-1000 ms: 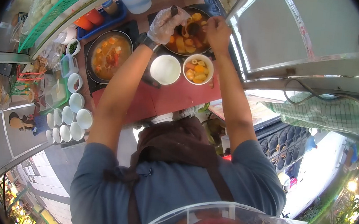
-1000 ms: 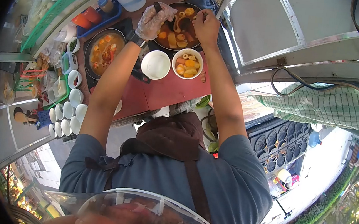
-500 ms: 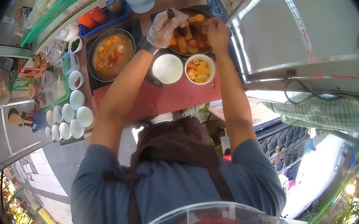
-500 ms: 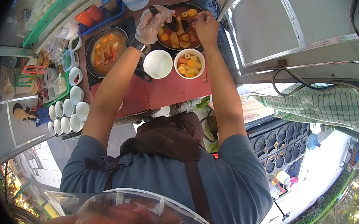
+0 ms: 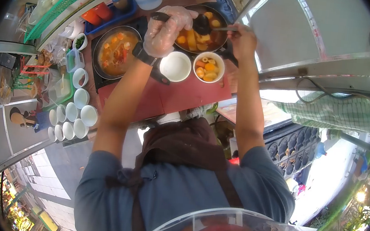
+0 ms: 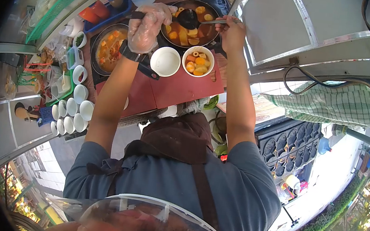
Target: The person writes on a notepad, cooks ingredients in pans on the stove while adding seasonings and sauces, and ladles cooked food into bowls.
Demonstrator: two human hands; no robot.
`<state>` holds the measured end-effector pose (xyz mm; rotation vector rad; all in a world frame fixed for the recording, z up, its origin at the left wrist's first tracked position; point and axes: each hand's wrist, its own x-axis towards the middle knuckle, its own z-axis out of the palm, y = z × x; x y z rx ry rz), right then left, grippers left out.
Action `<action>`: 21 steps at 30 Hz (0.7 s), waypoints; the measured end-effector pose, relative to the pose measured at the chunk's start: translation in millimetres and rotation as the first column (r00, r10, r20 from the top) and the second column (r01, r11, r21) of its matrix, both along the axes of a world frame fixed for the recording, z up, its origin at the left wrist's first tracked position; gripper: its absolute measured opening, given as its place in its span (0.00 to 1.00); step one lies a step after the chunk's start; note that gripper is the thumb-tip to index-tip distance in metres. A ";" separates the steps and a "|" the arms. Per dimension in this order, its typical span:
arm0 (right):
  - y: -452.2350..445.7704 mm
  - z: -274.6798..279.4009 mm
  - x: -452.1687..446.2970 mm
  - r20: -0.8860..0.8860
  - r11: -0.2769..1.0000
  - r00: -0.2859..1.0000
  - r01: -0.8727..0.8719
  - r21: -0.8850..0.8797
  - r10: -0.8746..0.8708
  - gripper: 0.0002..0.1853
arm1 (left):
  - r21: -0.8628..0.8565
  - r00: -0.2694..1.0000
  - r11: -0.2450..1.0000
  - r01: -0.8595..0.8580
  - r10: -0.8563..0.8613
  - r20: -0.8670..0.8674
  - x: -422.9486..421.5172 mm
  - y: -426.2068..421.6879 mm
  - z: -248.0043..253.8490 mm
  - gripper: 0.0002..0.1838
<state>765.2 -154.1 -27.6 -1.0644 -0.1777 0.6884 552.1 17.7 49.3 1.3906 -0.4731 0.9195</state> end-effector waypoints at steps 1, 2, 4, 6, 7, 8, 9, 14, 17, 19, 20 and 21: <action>-8.2 6.4 -3.9 0.018 0.999 1.000 -0.001 0.042 0.001 0.08 | 0.005 1.000 1.000 -0.023 0.023 0.017 -5.1 -11.5 10.5 0.12; -17.0 12.7 -7.8 0.015 0.999 1.000 0.000 0.039 0.000 0.08 | 0.002 1.000 1.000 -0.022 0.022 0.014 -11.1 -22.6 19.0 0.12; -35.8 33.2 -22.4 0.093 0.999 0.995 0.047 0.000 -0.047 0.08 | -0.061 0.998 0.997 0.056 -0.055 0.032 -23.3 -43.1 29.2 0.12; -52.9 38.9 -35.7 0.114 0.996 0.991 0.077 -0.036 -0.073 0.09 | -0.066 0.997 0.995 0.071 -0.069 0.025 -30.1 -57.4 23.7 0.11; -61.0 39.8 -41.0 0.223 0.986 0.973 0.095 -0.137 -0.063 0.09 | -0.071 0.993 0.990 0.118 -0.119 -0.002 -32.5 -64.3 18.1 0.11; -68.1 41.4 -47.2 0.328 0.965 0.944 0.121 -0.233 -0.039 0.09 | -0.078 0.986 0.983 0.164 -0.166 -0.029 -34.2 -68.2 12.0 0.11; -71.5 45.8 -58.2 0.410 0.936 0.911 0.167 -0.309 -0.027 0.09 | -0.066 0.979 0.979 0.192 -0.196 -0.050 -35.7 -68.5 6.1 0.09; -88.6 74.8 -101.6 0.653 0.806 0.654 0.109 -0.581 0.382 0.05 | -0.207 0.985 0.971 0.120 -0.142 -0.098 -58.8 -72.3 0.2 0.10; -87.6 88.7 -104.3 0.922 0.913 0.059 0.129 -0.388 0.383 0.06 | -0.059 0.998 0.998 -0.015 0.019 0.061 -95.3 -46.3 30.8 0.14; -61.1 102.0 -117.8 0.916 0.923 0.253 0.148 -0.354 0.311 0.06 | -0.021 0.979 0.981 -0.192 0.193 0.060 -133.9 -18.1 40.8 0.13; -44.0 108.5 -128.4 0.870 0.923 0.437 0.188 -0.336 0.227 0.06 | 0.054 0.936 0.936 -0.348 0.350 -0.033 -157.9 1.6 37.8 0.12; -19.5 110.5 -141.9 0.758 0.963 0.629 0.056 -0.265 0.172 0.05 | 0.075 0.895 0.899 -0.431 0.437 -0.094 -178.4 17.6 37.7 0.11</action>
